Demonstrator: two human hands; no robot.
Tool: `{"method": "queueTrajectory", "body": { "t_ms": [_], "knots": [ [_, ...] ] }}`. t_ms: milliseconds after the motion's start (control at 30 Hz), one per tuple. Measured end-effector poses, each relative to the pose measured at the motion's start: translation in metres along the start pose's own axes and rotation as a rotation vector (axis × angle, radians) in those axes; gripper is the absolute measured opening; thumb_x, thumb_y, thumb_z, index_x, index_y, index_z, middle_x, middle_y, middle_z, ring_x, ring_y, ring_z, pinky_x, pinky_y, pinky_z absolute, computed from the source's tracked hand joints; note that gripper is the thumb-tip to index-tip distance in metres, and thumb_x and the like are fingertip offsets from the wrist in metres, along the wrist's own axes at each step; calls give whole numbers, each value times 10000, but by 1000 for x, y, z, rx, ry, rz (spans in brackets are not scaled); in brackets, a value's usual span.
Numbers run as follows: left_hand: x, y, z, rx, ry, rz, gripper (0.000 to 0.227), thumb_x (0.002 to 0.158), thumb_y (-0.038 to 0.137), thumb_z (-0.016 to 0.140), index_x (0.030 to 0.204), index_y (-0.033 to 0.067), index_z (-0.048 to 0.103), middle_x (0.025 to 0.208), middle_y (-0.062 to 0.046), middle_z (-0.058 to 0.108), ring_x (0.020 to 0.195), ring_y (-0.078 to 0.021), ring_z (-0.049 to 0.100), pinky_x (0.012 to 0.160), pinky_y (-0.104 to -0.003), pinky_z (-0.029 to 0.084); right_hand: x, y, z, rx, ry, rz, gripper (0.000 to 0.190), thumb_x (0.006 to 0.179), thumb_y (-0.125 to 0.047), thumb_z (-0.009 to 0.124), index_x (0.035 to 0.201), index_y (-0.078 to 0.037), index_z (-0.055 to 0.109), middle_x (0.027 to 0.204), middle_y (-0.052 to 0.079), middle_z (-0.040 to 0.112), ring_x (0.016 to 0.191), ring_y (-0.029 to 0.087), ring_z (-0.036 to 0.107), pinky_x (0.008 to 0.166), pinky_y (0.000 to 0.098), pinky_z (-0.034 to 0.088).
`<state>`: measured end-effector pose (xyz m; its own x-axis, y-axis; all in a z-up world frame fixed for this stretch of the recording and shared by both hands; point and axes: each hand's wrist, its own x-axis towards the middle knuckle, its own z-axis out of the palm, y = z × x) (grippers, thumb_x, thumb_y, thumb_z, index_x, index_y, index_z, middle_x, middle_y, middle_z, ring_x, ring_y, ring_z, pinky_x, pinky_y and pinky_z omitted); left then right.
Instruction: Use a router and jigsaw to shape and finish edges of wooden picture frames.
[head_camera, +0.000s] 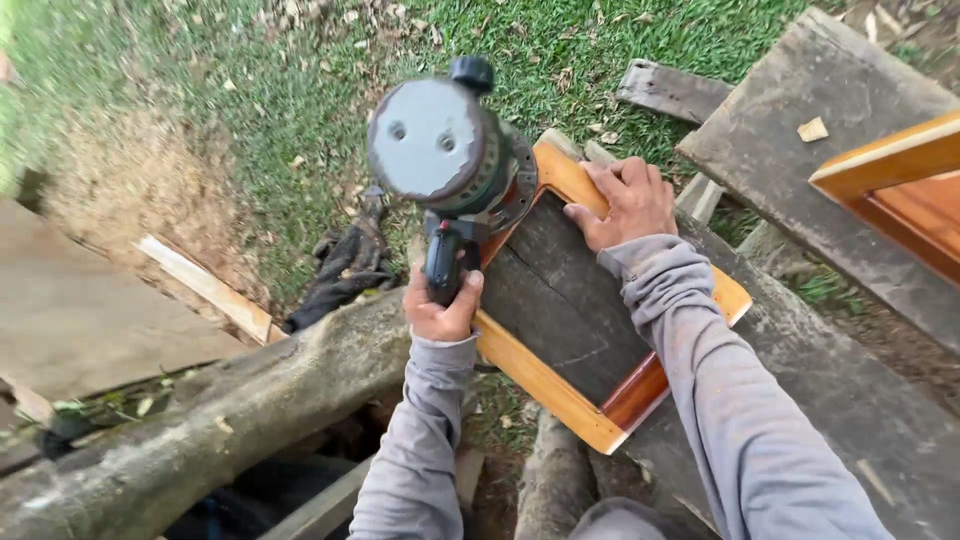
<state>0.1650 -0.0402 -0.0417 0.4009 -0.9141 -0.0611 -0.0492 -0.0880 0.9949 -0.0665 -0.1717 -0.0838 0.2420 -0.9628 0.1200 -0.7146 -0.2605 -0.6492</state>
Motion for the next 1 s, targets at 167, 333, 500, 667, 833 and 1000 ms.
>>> {"method": "queueTrajectory", "body": {
  "t_ms": [167, 333, 500, 667, 833, 1000],
  "knots": [
    [1, 3, -1, 58, 80, -64, 346, 852, 13, 794, 1163, 25, 642, 799, -29, 659, 596, -94, 589, 545, -258, 495, 3, -1, 4, 79, 21, 63, 544, 724, -355, 896, 1202, -144, 744, 1091, 88, 573, 1092, 315, 547, 923, 474, 420],
    [-1, -9, -12, 4, 97, -28, 262, 854, -60, 750, 1077, 5, 630, 794, -69, 672, 563, -139, 614, 512, -301, 523, 2, -2, 2, 106, 49, 3, 557, 726, -324, 897, 1216, -116, 733, 1099, 100, 562, 1093, 311, 544, 918, 474, 414],
    [3, 2, -2, 6, 109, -70, 288, 826, -66, 727, 1090, 14, 645, 724, -78, 662, 529, -146, 613, 496, -305, 523, 6, -4, -2, 95, 75, -23, 579, 741, -363, 883, 1250, -134, 732, 1100, 98, 578, 1083, 308, 547, 916, 470, 412],
    [12, -1, -1, -8, 58, -60, 283, 825, -59, 737, 1080, 12, 639, 741, -72, 657, 538, -144, 614, 503, -309, 521, 6, 0, 5, 101, 76, -19, 580, 785, -451, 856, 1253, -134, 729, 1094, 82, 589, 1070, 302, 550, 923, 470, 417],
    [13, 0, 4, 14, 37, -81, 250, 831, -50, 747, 1049, 8, 639, 739, -69, 653, 532, -141, 612, 495, -301, 513, 6, 0, 8, 89, 64, 2, 558, 811, -465, 834, 1252, -138, 733, 1098, 63, 598, 1077, 292, 558, 937, 470, 420],
    [17, -2, 6, 63, 13, -96, 231, 831, -46, 746, 1034, 5, 648, 753, -57, 658, 529, -126, 601, 489, -276, 489, 7, -4, 4, 110, 47, 16, 636, 751, -514, 851, 1251, -139, 733, 1111, 59, 609, 1081, 288, 567, 929, 463, 418]
  ]
}}
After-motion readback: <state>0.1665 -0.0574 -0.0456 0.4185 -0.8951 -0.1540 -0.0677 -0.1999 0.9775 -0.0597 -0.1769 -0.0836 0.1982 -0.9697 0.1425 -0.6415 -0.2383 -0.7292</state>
